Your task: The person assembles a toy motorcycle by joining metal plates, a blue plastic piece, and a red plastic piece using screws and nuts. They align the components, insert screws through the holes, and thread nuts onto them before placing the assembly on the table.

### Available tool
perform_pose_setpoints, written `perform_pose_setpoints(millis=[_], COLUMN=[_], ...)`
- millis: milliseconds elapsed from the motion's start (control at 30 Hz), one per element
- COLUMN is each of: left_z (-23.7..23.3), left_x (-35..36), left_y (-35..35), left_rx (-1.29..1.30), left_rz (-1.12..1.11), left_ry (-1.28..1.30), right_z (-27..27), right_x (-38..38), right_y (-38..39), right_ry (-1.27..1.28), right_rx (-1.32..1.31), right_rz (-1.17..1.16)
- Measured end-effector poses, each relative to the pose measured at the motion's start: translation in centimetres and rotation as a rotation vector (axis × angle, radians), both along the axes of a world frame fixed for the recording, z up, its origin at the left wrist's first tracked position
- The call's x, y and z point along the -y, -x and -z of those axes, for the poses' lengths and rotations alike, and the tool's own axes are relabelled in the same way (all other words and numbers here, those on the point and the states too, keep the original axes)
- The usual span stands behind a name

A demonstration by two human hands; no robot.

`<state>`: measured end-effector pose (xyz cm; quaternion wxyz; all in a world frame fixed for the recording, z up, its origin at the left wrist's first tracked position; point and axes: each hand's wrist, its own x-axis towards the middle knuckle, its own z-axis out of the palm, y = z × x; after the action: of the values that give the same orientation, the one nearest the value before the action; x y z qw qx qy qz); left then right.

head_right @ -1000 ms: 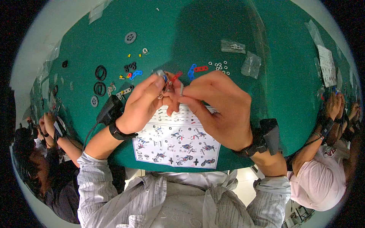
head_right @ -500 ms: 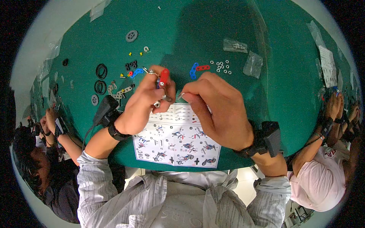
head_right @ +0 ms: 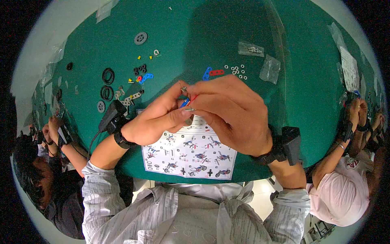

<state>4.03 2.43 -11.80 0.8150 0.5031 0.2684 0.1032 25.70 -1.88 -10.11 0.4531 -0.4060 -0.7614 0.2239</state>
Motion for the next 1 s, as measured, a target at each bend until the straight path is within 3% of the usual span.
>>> perform_pose_setpoints(millis=[167,267,367,567,1000], left_z=[-0.8,-0.8,0.5,0.9,1.1], left_x=[-0.4,-0.5,-0.4,-0.1,-0.1], left_y=[0.0,0.1,0.2,-0.2,-0.1], left_rx=[0.062,0.052,0.207,0.167,0.175], left_rz=[-0.098,-0.083,-0.071,-0.081,-0.044], left_ry=[0.222,0.175,0.195,0.066,0.039], right_z=[0.4,0.6,0.6,0.5,0.5], right_x=[0.1,0.2,0.3,0.3,0.5], right_y=[-0.1,-0.1,0.0,0.0,0.0], right_ry=[0.034,0.071,0.068,-0.001,-0.048], right_rx=[0.010,-0.026,-0.010,0.044,0.075], right_rz=[0.000,0.029,0.058,0.122,0.076])
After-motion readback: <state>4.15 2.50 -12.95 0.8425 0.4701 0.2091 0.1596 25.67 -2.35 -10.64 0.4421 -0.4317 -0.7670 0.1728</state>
